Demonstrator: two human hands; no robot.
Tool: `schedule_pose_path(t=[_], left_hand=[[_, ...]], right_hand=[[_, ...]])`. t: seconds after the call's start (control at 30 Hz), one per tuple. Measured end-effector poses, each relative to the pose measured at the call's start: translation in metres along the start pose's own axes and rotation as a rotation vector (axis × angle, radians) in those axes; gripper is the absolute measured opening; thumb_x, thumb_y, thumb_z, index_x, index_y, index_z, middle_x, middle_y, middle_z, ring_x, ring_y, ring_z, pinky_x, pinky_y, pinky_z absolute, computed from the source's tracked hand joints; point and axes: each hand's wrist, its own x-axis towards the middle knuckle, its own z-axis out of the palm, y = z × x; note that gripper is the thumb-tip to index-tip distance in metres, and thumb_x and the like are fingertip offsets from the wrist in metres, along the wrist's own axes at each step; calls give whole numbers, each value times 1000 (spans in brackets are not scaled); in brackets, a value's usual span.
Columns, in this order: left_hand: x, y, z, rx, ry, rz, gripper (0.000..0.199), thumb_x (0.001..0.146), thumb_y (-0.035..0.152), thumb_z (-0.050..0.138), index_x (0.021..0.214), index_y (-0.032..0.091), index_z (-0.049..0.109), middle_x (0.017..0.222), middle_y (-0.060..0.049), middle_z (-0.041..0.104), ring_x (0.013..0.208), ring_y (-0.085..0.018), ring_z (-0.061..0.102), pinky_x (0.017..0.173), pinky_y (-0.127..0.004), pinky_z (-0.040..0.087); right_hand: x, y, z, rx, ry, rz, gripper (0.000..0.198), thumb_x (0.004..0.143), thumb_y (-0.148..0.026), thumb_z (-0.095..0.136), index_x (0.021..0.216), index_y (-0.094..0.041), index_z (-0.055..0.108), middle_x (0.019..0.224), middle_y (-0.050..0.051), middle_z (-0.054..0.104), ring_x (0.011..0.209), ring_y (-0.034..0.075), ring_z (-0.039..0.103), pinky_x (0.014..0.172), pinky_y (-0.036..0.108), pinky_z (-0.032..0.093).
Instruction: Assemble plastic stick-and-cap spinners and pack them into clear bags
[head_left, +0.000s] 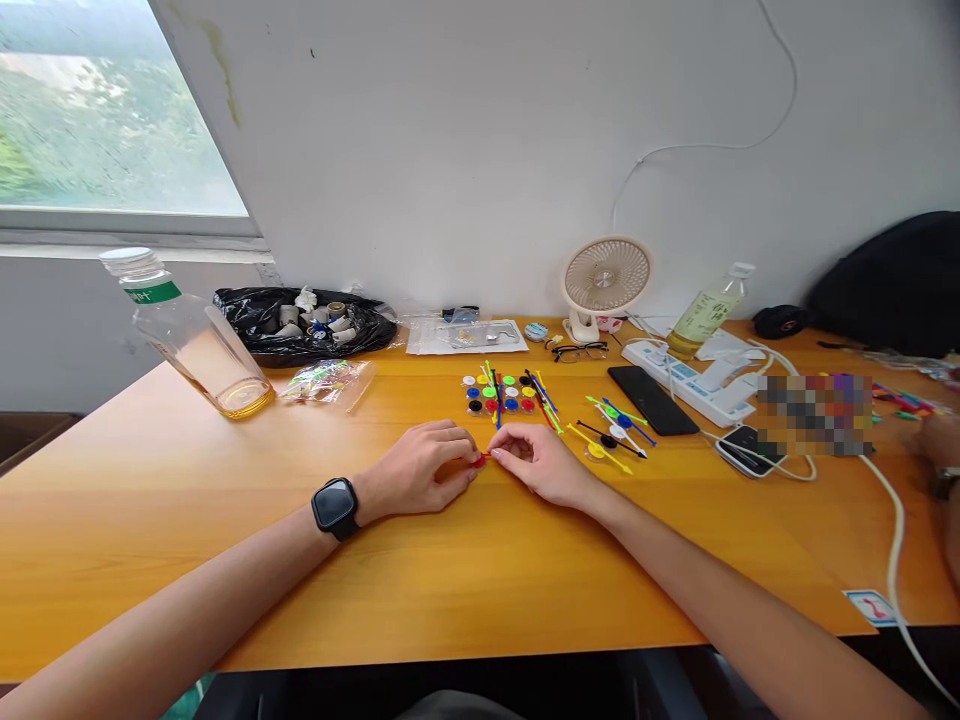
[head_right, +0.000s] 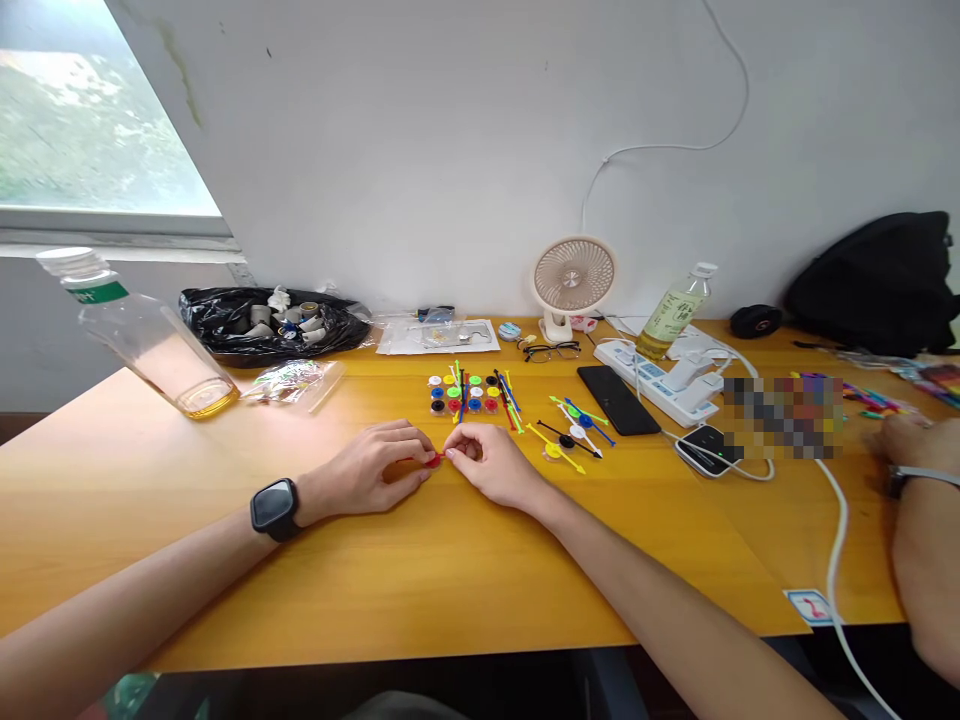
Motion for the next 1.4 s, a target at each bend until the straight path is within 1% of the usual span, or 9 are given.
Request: schedule_pose_path(t=[0.13,0.27,0.47,0.57,0.67,0.8,1.0,1.23,1.4], left_hand=[[-1,2,-1,-18,2,-19,13,98,27,64,109,24,69,109,-7,75,103,-24,69,93,-38,55],[-3,2,-4,-80,4,-28,20,94,28,69,114,25,68,116,-7,75,108,-25,69,98,-39,55],[-3,2,-6,-115,0,-42,21,96,30,68,116,24,69,124,-8,71,112,-25,67,102,-40,53],[-5,5,-8,-87,26,-30,28,96,36,70,122,26,67,142,-11,61,127,-29,59,111,-45,49],[-9,4,-11,-52,264,-84,47,100,43,62,143,26,53,157,-15,45,144,-34,44,121,-55,38],[-11,0,-12,-71,432,-149,48,106,41,52,150,26,42,158,-16,43,146,-33,40,121,-56,37],[-6,3,-16,-120,236,-91,40,104,39,58,141,24,53,145,-12,57,136,-30,51,117,-47,42],[-4,2,-12,-113,129,4,27,99,39,67,120,22,66,115,-10,71,107,-26,64,98,-42,50],[-2,1,-11,-118,117,9,21,100,37,65,113,21,70,106,-9,73,99,-25,66,91,-41,51]], right_hand=[[-3,0,-2,6,-23,85,22,97,-39,63,100,-19,71,78,2,68,50,12,54,45,24,42],[-3,-2,-11,36,122,79,35,98,-47,63,122,-22,68,113,10,72,58,13,62,43,25,52],[-3,-11,-19,71,208,134,40,96,-51,66,120,-20,69,119,11,73,55,11,60,40,24,53],[-4,-16,-18,160,131,178,43,94,-55,70,119,-20,71,93,6,75,46,8,52,36,21,43],[-6,-20,-22,428,-3,257,48,96,-63,63,107,-18,74,47,-8,43,35,6,26,32,18,23],[-5,-21,-30,615,35,277,53,98,-68,56,98,-18,74,41,-12,22,37,7,10,34,21,13],[-2,-21,-28,341,123,167,46,96,-64,62,94,-19,71,47,-8,37,44,8,28,44,23,22],[-10,-19,-14,-75,-162,-109,37,82,-51,86,104,-22,77,85,-1,58,67,12,45,59,26,35],[-13,-15,-7,-130,-204,-191,20,92,-42,80,95,-23,77,96,1,61,77,14,53,66,26,40]])
